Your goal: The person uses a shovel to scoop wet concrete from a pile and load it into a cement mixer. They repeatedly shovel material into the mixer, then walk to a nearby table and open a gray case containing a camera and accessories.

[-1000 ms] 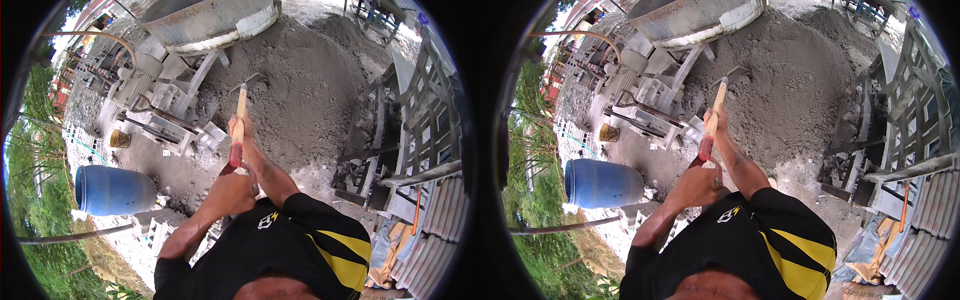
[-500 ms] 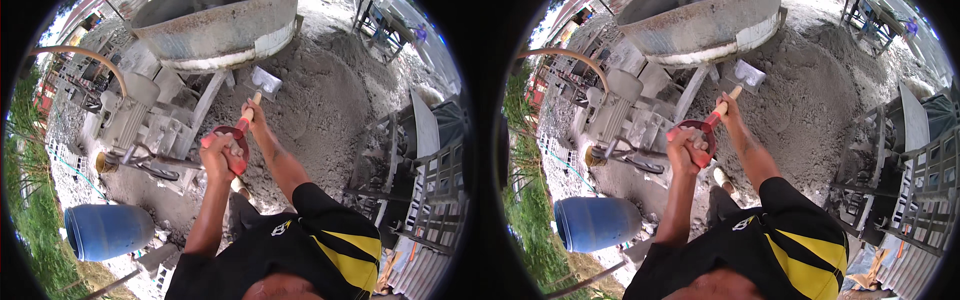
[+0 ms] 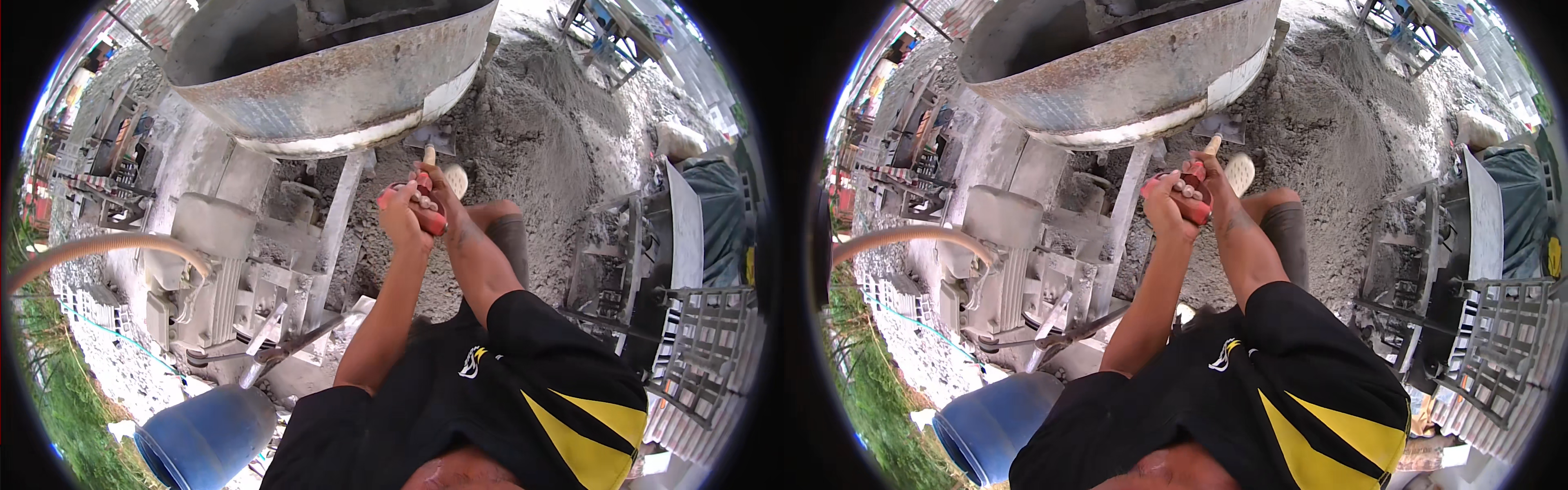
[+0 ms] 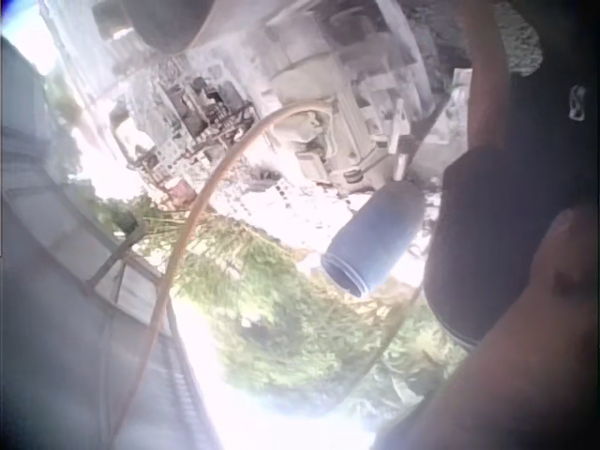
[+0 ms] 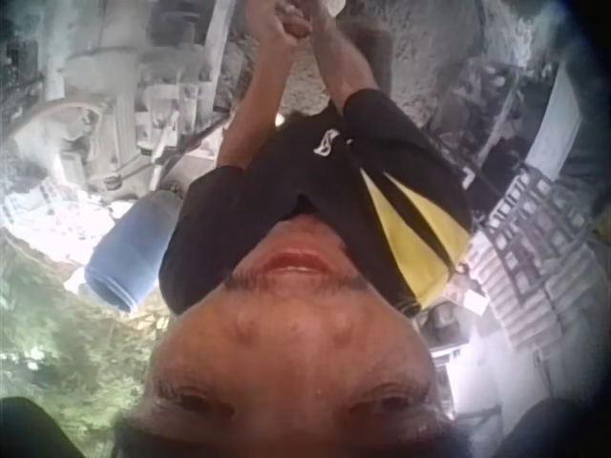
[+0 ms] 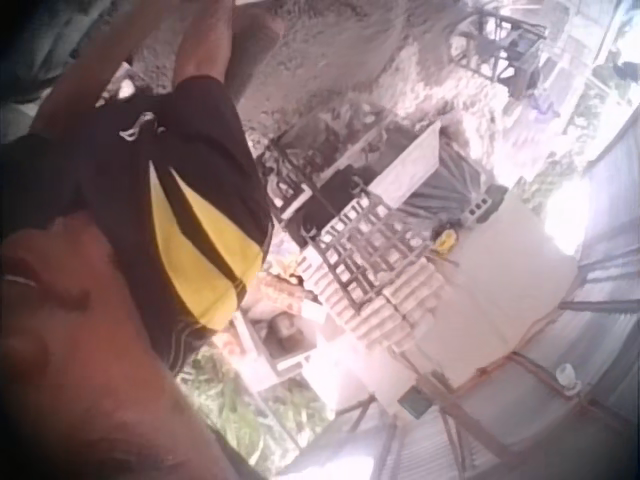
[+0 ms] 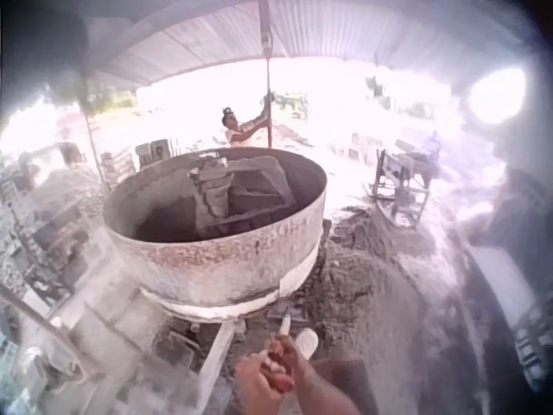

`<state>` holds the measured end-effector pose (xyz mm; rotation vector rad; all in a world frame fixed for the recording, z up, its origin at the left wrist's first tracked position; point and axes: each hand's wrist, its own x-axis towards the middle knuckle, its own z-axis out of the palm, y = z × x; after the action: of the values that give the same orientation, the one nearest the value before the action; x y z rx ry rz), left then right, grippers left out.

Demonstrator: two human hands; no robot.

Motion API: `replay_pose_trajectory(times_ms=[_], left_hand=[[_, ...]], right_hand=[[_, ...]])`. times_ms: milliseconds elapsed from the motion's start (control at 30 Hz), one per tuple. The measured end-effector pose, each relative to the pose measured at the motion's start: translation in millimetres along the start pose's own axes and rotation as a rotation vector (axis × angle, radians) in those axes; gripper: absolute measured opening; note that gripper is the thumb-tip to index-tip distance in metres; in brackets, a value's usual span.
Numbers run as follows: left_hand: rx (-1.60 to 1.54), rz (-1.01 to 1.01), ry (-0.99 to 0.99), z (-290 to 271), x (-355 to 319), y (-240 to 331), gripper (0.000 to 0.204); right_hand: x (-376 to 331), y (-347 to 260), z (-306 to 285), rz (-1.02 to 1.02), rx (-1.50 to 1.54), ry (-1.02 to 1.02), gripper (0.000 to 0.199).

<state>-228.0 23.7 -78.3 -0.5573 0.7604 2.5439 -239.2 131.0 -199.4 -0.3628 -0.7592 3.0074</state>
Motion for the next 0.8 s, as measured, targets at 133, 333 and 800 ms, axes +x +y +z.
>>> replay_pose_trajectory(times_ms=[133, 333, 800], left_hand=[[-0.056, -0.067, 0.024, -7.6, 10.8, 27.4, 0.017], [-0.050, -0.052, 0.034, -20.6, 132.2, -11.6, 0.016], [-0.072, -0.202, 0.161, -77.9, 115.1, -8.9, 0.017]], right_hand=[[72.8, 10.0, -14.4, 0.181, 0.068, 0.420, 0.011], [181.2, -19.2, -88.1, 0.187, -0.073, 0.356, 0.017], [159.5, 28.6, -98.5, 0.359, -0.363, 0.732, 0.010]])
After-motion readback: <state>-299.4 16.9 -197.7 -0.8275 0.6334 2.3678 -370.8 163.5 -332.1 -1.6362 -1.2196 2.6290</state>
